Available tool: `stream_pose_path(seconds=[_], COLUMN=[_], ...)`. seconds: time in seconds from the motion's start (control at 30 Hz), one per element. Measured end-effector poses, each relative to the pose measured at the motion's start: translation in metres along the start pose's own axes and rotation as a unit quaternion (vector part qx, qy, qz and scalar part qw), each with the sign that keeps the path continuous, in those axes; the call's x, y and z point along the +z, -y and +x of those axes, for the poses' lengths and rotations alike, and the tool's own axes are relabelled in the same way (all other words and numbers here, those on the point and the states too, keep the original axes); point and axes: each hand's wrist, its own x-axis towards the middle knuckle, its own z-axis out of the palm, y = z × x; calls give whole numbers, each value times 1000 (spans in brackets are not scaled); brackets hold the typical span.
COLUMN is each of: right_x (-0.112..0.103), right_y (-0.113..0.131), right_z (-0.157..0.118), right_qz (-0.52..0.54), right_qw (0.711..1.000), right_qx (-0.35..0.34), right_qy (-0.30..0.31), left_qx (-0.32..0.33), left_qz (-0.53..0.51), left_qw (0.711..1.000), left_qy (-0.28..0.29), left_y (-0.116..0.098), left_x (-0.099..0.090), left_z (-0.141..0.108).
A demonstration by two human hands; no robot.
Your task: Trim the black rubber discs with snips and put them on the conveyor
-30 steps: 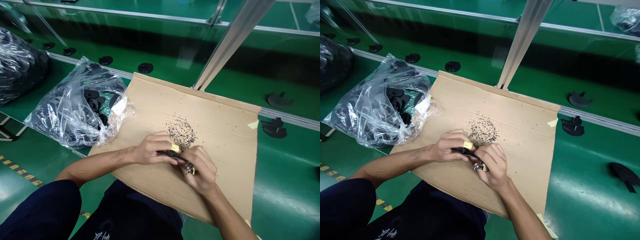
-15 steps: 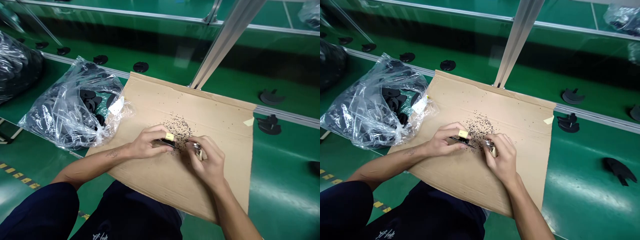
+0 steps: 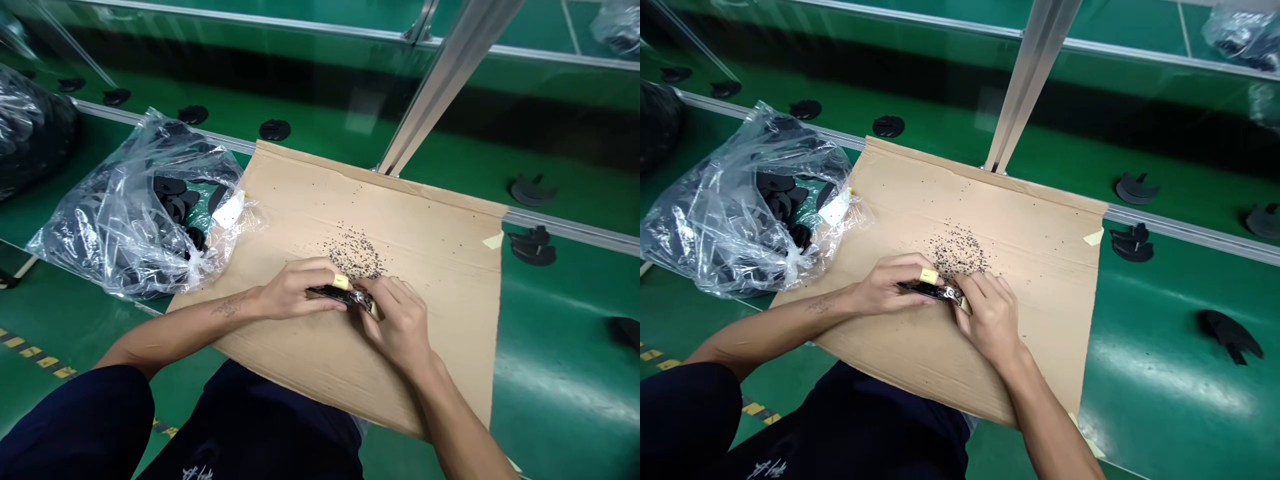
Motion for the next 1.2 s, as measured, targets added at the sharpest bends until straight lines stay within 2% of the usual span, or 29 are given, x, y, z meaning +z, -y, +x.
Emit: stream_pose_path(seconds=[0.33, 0.77, 0.97, 1.2], right_x=[-1, -3, 0, 2], right_y=[-1, -1, -2, -5], right_z=[-1, -3, -3, -3], right_qz=[-30, 4, -46, -78], right_qw=[1000, 1000, 999, 997], right_qx=[-6, -10, 17, 18], right_qy=[3, 13, 9, 12], left_qx=[13, 35, 4, 20], left_qz=[17, 3, 27, 49], left_qw=[1000, 999, 1000, 998], left_qy=[3, 21, 12, 25], left_y=[-1, 1, 3, 2], left_x=[-2, -1, -1, 1], left_z=[1, -1, -2, -3])
